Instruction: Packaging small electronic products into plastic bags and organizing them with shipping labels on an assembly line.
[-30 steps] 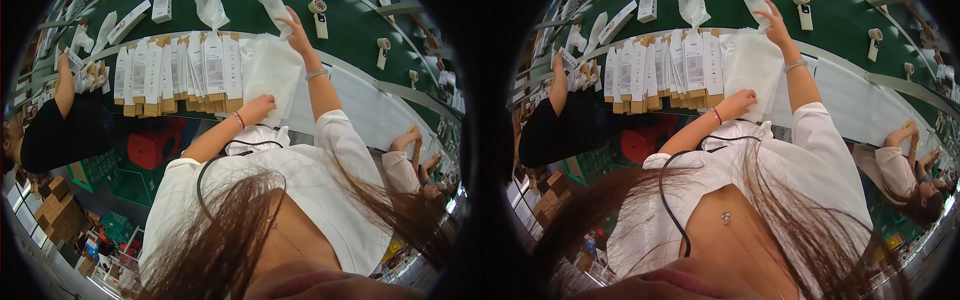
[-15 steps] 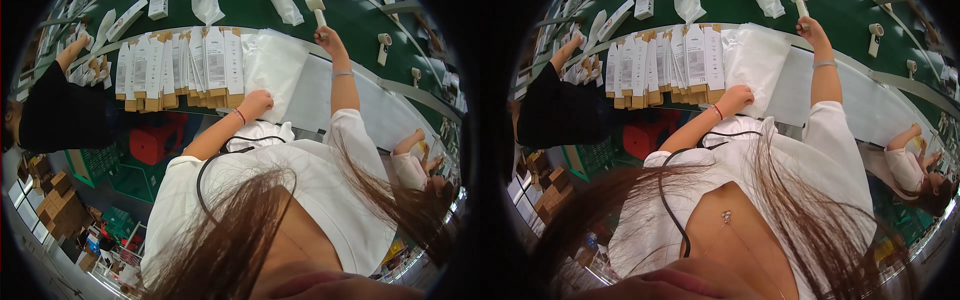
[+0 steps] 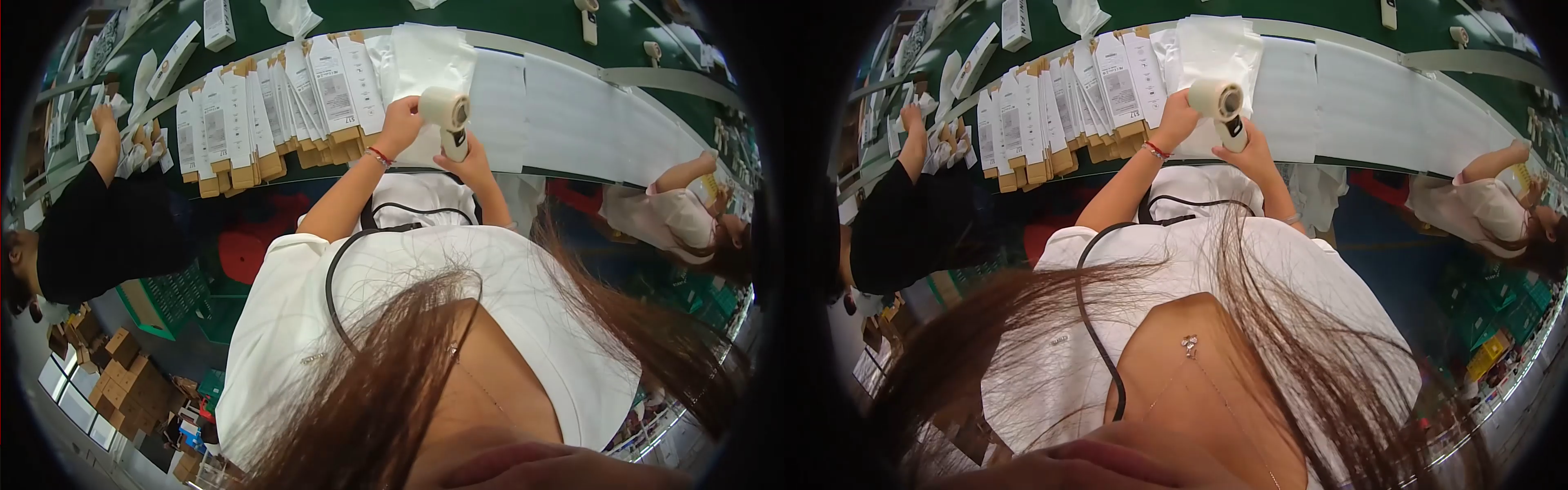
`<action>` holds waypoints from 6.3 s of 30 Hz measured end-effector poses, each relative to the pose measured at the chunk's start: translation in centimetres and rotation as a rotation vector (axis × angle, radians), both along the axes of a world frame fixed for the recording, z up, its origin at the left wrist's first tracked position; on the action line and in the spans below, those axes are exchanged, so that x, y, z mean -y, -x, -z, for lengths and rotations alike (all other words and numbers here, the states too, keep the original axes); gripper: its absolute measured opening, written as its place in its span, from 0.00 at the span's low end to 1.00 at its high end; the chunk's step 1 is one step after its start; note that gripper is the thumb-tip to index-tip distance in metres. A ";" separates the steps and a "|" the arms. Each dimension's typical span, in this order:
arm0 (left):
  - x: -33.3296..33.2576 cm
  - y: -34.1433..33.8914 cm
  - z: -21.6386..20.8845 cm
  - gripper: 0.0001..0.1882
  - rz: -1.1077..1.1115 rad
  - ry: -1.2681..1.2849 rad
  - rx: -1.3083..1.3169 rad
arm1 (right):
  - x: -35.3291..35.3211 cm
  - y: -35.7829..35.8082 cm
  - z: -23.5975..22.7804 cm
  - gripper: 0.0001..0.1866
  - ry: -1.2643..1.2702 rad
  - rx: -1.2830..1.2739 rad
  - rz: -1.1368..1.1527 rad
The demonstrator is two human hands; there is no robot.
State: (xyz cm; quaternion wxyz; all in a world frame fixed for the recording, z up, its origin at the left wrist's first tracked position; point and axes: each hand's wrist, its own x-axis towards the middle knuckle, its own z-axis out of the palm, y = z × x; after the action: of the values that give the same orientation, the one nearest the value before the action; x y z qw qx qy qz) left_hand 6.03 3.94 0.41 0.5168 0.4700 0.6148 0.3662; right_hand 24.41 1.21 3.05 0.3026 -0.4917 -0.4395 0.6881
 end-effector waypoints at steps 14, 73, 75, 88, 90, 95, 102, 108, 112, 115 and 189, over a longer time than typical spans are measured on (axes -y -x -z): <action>0.5 3.4 -1.6 0.07 -0.192 0.108 0.379 | 1.4 0.3 2.3 0.19 -0.363 0.391 0.162; 4.1 -0.1 -7.5 0.02 0.175 -0.560 -0.294 | 2.6 -0.8 -4.0 0.32 0.071 -0.510 0.367; 4.2 -0.9 -8.3 0.03 0.189 -0.557 -0.302 | 2.2 -0.7 -4.5 0.32 0.119 -0.581 0.426; 1.9 0.4 -10.8 0.04 0.061 -0.355 0.112 | -2.1 -2.1 -4.7 0.15 0.049 -0.011 -0.204; 1.6 3.6 -7.7 0.10 -0.036 -0.190 -0.391 | -3.8 -2.7 -5.1 0.13 0.052 -0.064 -0.146; 0.8 8.3 -0.5 0.17 -0.129 0.204 -1.040 | -12.6 -1.0 -5.0 0.16 -0.508 0.028 -0.134; 0.0 7.6 -0.6 0.13 -0.265 0.219 -1.094 | -26.8 3.1 0.8 0.27 -1.000 0.306 -0.332; 0.8 8.4 -2.1 0.05 -0.444 -0.057 -0.555 | -35.8 -1.5 9.1 0.28 -1.033 0.696 0.042; 0.9 8.1 -4.4 0.02 -0.402 -0.276 -0.538 | -38.7 -3.4 9.6 0.30 -0.540 1.277 0.428; 0.5 7.9 -5.6 0.03 -0.292 -0.424 -0.666 | -40.4 -4.9 9.8 0.31 -0.216 1.326 0.395; 2.5 1.6 -11.2 0.02 0.093 -0.592 -0.173 | -2.8 4.3 -4.2 0.39 -0.586 -0.157 -0.397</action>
State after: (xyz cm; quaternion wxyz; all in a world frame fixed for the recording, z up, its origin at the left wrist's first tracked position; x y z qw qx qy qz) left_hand 4.44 1.40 11.56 0.3195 0.6572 0.5009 0.4638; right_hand 20.09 4.03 7.28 0.3238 -0.2348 -0.6804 0.6141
